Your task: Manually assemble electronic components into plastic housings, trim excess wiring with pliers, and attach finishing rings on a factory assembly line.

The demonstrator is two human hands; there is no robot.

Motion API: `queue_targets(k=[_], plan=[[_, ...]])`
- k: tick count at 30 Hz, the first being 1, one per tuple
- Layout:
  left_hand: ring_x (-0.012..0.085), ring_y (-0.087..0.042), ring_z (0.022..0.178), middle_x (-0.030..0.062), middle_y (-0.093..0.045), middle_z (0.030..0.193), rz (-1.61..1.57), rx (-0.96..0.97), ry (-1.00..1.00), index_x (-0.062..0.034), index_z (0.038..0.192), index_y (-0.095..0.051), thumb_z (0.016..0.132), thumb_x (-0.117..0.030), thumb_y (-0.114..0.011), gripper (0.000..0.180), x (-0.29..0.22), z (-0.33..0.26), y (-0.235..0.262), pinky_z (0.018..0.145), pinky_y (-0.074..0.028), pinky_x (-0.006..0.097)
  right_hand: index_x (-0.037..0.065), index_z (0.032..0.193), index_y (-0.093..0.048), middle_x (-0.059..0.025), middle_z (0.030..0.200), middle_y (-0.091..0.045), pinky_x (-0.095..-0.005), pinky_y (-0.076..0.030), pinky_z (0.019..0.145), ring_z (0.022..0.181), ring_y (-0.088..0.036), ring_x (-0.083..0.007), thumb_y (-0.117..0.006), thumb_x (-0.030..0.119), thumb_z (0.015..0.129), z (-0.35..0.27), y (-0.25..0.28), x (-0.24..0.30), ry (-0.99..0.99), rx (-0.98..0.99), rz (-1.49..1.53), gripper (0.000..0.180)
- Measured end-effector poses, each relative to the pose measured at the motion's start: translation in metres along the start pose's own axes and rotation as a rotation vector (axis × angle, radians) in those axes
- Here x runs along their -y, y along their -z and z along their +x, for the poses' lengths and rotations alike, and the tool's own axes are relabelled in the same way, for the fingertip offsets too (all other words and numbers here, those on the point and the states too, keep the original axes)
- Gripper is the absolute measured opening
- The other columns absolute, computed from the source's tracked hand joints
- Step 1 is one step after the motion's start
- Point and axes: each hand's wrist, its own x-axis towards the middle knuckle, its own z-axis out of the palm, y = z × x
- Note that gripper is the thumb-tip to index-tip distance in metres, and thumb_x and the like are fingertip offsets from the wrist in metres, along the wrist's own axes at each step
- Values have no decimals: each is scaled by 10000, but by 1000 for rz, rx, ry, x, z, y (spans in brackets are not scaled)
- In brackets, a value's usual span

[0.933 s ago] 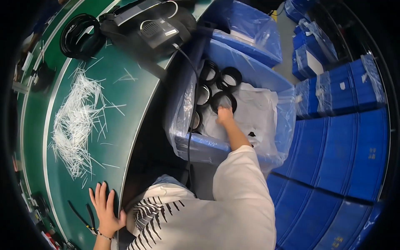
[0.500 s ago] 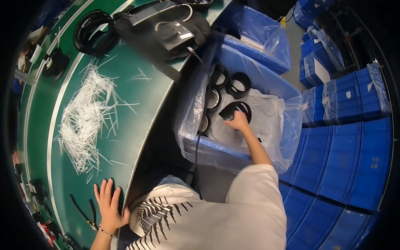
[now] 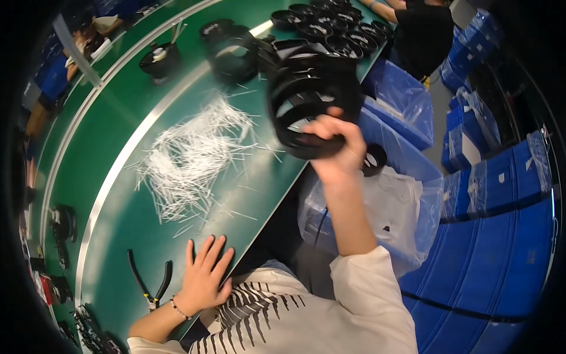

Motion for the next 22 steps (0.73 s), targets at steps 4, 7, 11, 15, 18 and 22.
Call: queue_targets(k=[4, 7, 11, 15, 18, 22], plan=[[299, -307, 1227, 136, -330, 1334, -23, -25, -24, -71, 1205, -449, 671, -211, -590, 569, 1, -4, 2, 958, -199, 587, 30, 824, -487, 8, 585, -408, -346, -402, 786, 534, -430, -129, -545, 31, 669, 74, 27, -56, -83, -197, 65, 166], [299, -303, 1231, 138, -321, 1339, -32, -49, -57, -63, 1213, -438, 673, -215, -587, 581, 2, -5, 0, 961, -203, 581, 25, 823, -488, -7, 586, -427, -329, -399, 776, 544, -449, -142, -520, -1, 631, 99, 49, -56, -50, -163, 115, 196], [303, -292, 1238, 144, -315, 1343, -31, -73, -67, -55, 1214, -436, 672, -222, -582, 585, 7, -10, -1, 964, -196, 584, 20, 852, -494, -68, 783, -529, -347, -455, 739, 726, -536, -205, -644, 148, 749, 110, 58, -60, 57, -428, -245, 223], [306, -282, 1243, 150, -309, 1345, -18, -66, -66, -51, 1215, -435, 678, -232, -577, 584, 7, -11, 0, 966, -189, 587, 10, 914, -468, -74, 917, -530, -286, -403, 812, 878, -504, -157, -589, 138, 790, 106, 72, -62, 396, -479, -656, 215], [309, -270, 1248, 156, -297, 1350, -1, -37, -81, -44, 1219, -428, 678, -242, -576, 595, 3, -8, -2, 968, -180, 593, 18, 978, -454, -78, 993, -508, -289, -374, 845, 942, -477, -162, -523, 198, 838, 116, 78, -66, 528, -595, -767, 237], [309, -241, 1263, 153, -274, 1366, 44, 0, -67, -45, 1236, -410, 689, -276, -573, 616, 0, -3, -7, 970, -169, 598, -30, 1356, -57, -187, 1407, -152, -299, -144, 1040, 1289, -174, -270, -469, 335, 837, 126, 80, -75, 567, -471, -984, 757]])
